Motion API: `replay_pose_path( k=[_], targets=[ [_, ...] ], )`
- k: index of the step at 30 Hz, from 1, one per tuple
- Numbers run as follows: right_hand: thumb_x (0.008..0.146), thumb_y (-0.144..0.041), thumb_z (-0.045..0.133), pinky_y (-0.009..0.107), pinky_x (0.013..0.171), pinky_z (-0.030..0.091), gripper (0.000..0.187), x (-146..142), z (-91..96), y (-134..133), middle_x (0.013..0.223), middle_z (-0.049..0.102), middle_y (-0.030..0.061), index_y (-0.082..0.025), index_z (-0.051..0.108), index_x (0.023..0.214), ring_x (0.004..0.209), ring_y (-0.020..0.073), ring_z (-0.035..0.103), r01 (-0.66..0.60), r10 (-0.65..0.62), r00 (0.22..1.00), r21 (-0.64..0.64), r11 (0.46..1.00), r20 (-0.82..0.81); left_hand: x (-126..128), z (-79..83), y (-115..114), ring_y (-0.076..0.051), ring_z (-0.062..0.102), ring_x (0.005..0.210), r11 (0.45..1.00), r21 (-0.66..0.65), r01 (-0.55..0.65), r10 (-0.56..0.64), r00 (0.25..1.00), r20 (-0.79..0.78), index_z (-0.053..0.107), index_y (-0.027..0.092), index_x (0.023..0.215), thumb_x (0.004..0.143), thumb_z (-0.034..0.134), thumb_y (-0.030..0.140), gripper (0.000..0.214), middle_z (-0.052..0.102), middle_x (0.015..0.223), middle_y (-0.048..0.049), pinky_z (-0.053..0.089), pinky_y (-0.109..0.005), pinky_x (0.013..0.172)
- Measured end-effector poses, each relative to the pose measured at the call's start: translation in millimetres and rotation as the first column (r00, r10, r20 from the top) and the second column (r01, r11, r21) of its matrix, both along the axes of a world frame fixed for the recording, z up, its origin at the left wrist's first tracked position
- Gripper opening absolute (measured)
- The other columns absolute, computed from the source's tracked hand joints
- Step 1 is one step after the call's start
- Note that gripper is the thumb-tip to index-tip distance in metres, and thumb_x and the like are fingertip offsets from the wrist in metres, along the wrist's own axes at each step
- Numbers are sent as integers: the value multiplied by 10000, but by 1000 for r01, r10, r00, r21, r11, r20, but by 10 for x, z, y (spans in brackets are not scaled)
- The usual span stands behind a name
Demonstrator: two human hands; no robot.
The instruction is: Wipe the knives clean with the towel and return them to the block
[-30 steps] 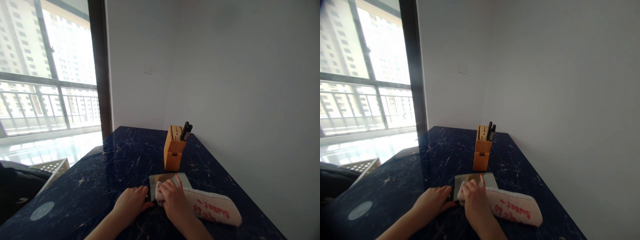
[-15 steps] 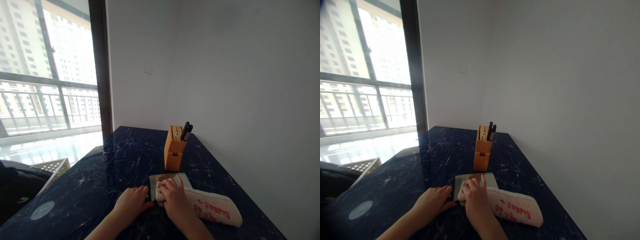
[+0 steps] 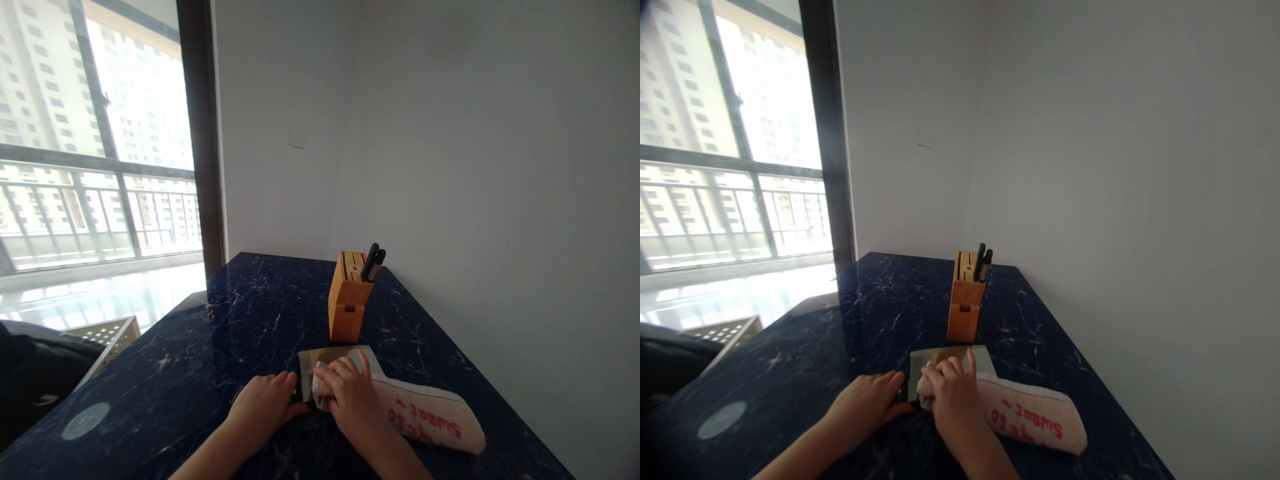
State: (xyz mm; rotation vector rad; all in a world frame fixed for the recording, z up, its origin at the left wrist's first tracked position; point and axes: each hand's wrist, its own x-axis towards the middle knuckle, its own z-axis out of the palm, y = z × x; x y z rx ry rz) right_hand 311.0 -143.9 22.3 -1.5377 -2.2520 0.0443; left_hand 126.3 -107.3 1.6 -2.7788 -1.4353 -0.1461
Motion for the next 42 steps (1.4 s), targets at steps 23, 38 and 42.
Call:
replay_pose_path(
  k=[23, 38, 42],
  targets=[
    [832, -198, 480, 367, 789, 243, 121, 164, -44, 211, 852, 596, 29, -228, 593, 865, 890, 204, 474, 320, -339, 930, 142, 937, 139, 46, -4, -23, -250, 627, 702, 999, 40, 29, -27, 998, -53, 565, 157, 899, 843, 400, 499, 384, 635, 797, -59, 476, -332, 584],
    [889, -240, 379, 354, 789, 257, 319, -25, -28, 252, 1093, 555, 20, -337, 479, 1175, 944, 199, 453, 200, -217, 964, 118, 973, 153, 70, -64, -2, -231, 619, 705, 999, 45, 12, -9, 998, -54, 564, 155, 893, 841, 381, 524, 415, 620, 784, -61, 466, -309, 608],
    [868, -258, 429, 347, 778, 262, 284, -43, -20, 242, 1014, 552, 31, -341, 525, 1122, 924, 201, 450, 182, -199, 971, 129, 975, 132, 77, -35, -10, -238, 620, 695, 999, 37, 26, -24, 998, -66, 566, 153, 896, 839, 400, 509, 397, 625, 790, -58, 471, -320, 595]
  ],
)
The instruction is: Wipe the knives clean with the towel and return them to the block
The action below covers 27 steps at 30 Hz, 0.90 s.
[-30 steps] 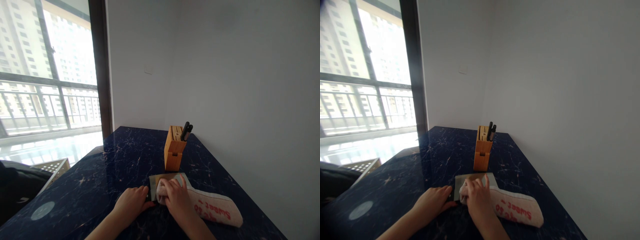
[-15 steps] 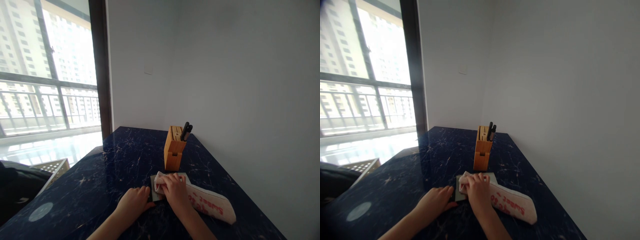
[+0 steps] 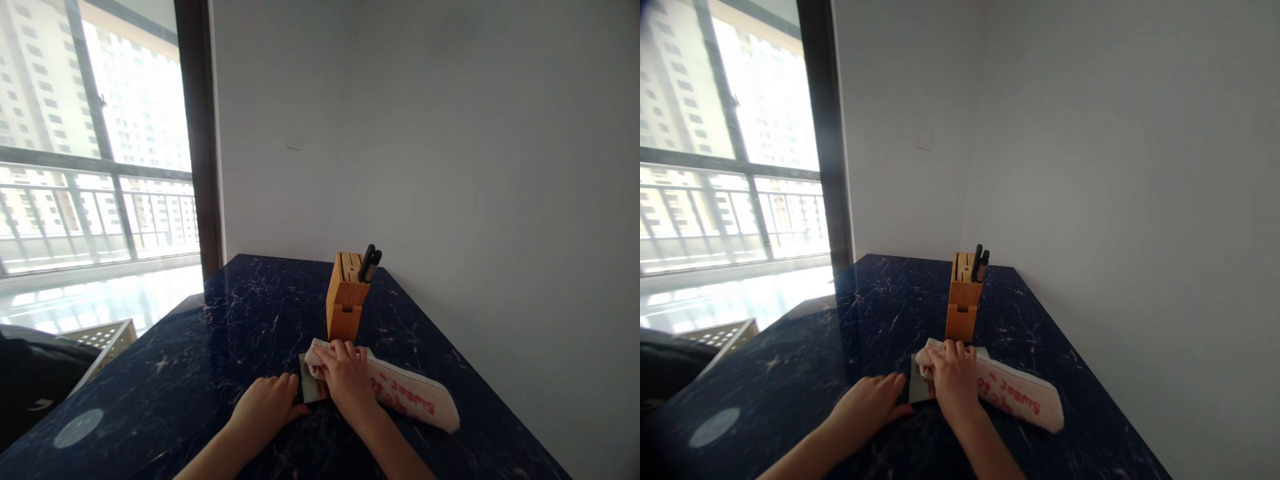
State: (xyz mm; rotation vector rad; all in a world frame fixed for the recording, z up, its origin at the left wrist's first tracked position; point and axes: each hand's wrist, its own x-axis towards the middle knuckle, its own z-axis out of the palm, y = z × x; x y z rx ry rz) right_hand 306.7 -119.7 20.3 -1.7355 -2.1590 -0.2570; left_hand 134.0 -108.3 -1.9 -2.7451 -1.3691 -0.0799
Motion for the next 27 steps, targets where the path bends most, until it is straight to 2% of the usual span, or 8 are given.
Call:
replay_pose_path(
  k=[3, 6, 16, 22, 27],
  targets=[
    [858, -273, 453, 335, 754, 271, 282, -102, 10, -67, 975, 551, 30, -336, 523, 1123, 908, 201, 446, -66, 66, 998, -12, 998, 1, 0, 35, -17, -241, 622, 718, 1000, -3, 13, -13, 1000, 5, 572, 150, 930, 848, 406, 481, 379, 631, 815, -62, 475, -326, 603],
    [856, -273, 452, 337, 745, 270, 273, -171, 24, -139, 981, 558, 26, -318, 522, 1116, 913, 205, 440, -79, 79, 997, -40, 996, 11, -5, 49, -25, -237, 624, 732, 1000, -26, -4, 5, 1000, 15, 578, 151, 940, 846, 403, 492, 395, 635, 828, -68, 471, -315, 618],
    [767, -233, 542, 338, 749, 238, 152, -132, 67, -278, 885, 589, 0, -263, 565, 914, 859, 195, 451, -149, 142, 987, -93, 985, -72, -36, 49, -17, -226, 625, 736, 999, -25, 20, -19, 998, 55, 562, 176, 912, 846, 350, 537, 424, 635, 833, -57, 456, -298, 617],
    [759, -142, 498, 319, 718, 228, 181, -88, 108, -264, 857, 574, -6, -269, 561, 872, 848, 182, 459, -82, 77, 995, -94, 992, -55, -34, 12, -2, -243, 623, 718, 1000, -8, 4, -4, 1000, 25, 559, 171, 919, 842, 368, 529, 414, 633, 806, -52, 462, -321, 599],
    [761, -129, 487, 338, 720, 208, 187, 100, 96, -203, 834, 579, 1, -267, 559, 865, 849, 193, 467, 26, -27, 1000, -66, 997, -6, -40, 8, -2, -254, 627, 703, 1000, 5, 11, -11, 999, 37, 559, 167, 893, 843, 344, 541, 434, 636, 795, -54, 477, -347, 590]
  ],
)
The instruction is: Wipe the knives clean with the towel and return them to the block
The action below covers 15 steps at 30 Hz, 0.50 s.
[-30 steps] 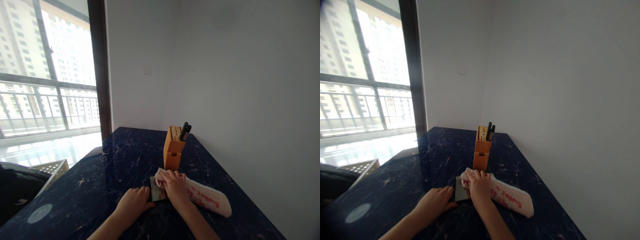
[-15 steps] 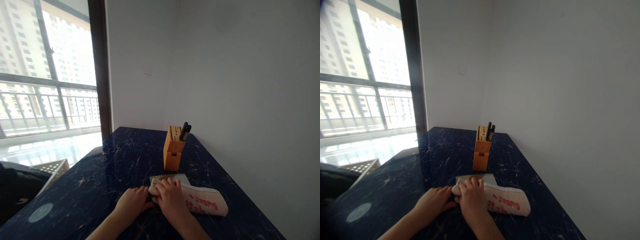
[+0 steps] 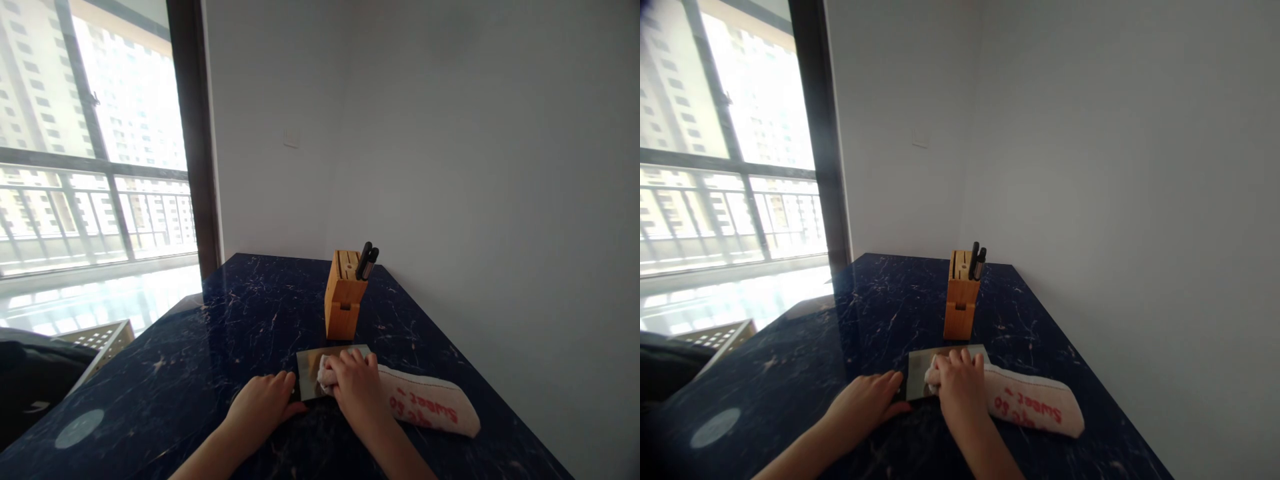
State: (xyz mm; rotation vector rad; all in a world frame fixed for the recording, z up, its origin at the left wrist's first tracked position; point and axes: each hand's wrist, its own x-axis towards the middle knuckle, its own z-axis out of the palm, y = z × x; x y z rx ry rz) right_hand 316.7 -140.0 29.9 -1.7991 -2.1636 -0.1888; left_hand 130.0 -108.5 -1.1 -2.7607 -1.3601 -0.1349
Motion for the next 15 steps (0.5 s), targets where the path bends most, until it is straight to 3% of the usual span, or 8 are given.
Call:
replay_pose_path(
  k=[9, 15],
  targets=[
    [793, -124, 444, 337, 688, 198, 211, 363, -118, 157, 841, 580, 12, -270, 565, 884, 843, 204, 473, 198, -202, 971, 48, 979, 127, -14, -6, 18, -266, 640, 703, 1000, -13, -14, 15, 1000, 13, 561, 175, 891, 831, 327, 574, 466, 647, 794, -55, 492, -363, 594],
    [798, -124, 449, 345, 682, 199, 237, 389, -143, 160, 844, 586, 15, -279, 571, 929, 835, 206, 474, 222, -227, 965, 56, 974, 131, -10, 16, -2, -263, 639, 723, 999, -31, -20, 21, 1000, 13, 568, 173, 898, 833, 331, 571, 467, 647, 806, -63, 488, -350, 609]
  ],
)
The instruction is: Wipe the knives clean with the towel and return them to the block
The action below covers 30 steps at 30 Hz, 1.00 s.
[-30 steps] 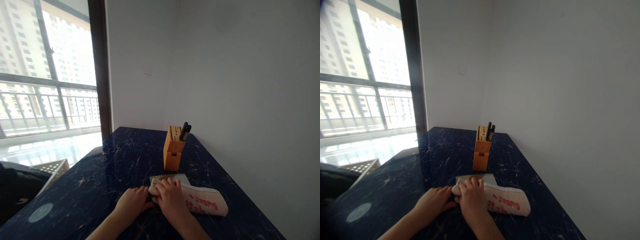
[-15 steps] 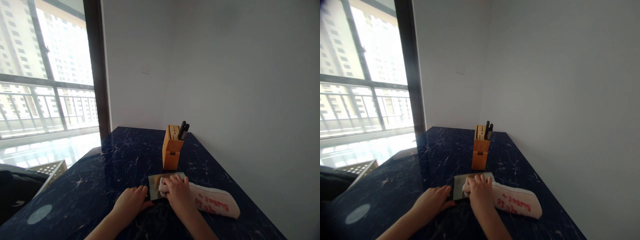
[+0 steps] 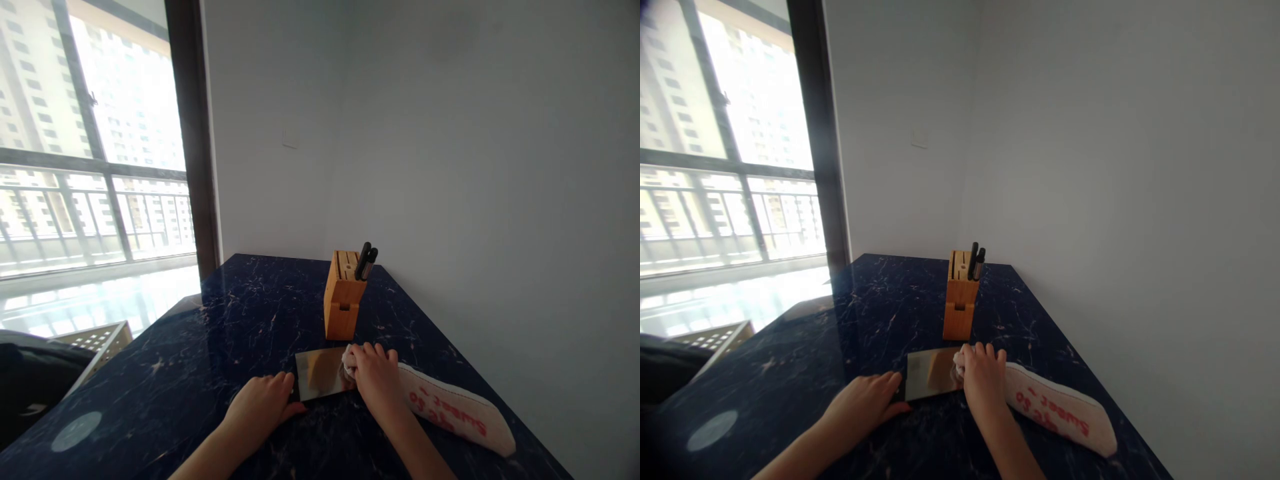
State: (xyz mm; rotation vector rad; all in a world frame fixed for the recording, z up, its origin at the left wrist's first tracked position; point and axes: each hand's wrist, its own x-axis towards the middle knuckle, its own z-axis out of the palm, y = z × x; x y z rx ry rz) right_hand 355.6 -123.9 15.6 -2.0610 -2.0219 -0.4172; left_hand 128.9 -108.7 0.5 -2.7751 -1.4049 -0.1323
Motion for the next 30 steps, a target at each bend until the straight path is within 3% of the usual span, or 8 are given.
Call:
replay_pose_path(
  k=[6, 15, 18, 22, 30],
  targets=[
    [821, -143, 439, 339, 692, 217, 238, -71, -33, 40, 874, 587, 24, -278, 571, 967, 864, 212, 464, -35, 35, 999, 8, 999, -35, 27, 64, -17, -258, 637, 714, 1000, -3, -9, 9, 1000, -23, 574, 165, 892, 847, 353, 531, 429, 644, 803, -71, 483, -342, 603],
    [839, -207, 445, 332, 742, 245, 254, -550, -25, -20, 950, 575, 16, -290, 534, 1063, 884, 201, 445, -328, 330, 937, 34, 944, -116, 42, 40, -13, -246, 629, 717, 1000, 11, 2, -1, 999, -38, 582, 154, 914, 854, 407, 457, 356, 642, 816, -71, 478, -325, 606],
    [863, -202, 404, 325, 739, 250, 289, -636, -32, -12, 973, 571, 4, -322, 507, 1106, 890, 192, 444, -369, 371, 922, 37, 929, -114, 37, 40, -20, -246, 630, 726, 1000, 4, 0, 1, 1000, -25, 582, 160, 930, 854, 406, 457, 354, 643, 828, -72, 477, -328, 618],
    [860, -206, 422, 336, 729, 243, 287, -548, -77, 76, 949, 574, -1, -346, 514, 1093, 892, 198, 451, -278, 281, 955, 45, 959, -92, 26, 27, -9, -253, 636, 722, 1000, -14, -20, 20, 1000, -9, 578, 170, 909, 846, 382, 508, 396, 647, 812, -72, 478, -335, 621],
    [864, -195, 402, 348, 703, 230, 261, -2, -99, 178, 936, 582, 29, -320, 547, 1040, 887, 214, 467, 13, -12, 1000, 36, 999, -15, -1, 7, 3, -259, 640, 734, 1000, -9, -10, 10, 1000, 8, 569, 177, 911, 835, 317, 577, 479, 646, 818, -69, 478, -331, 618]
  ],
)
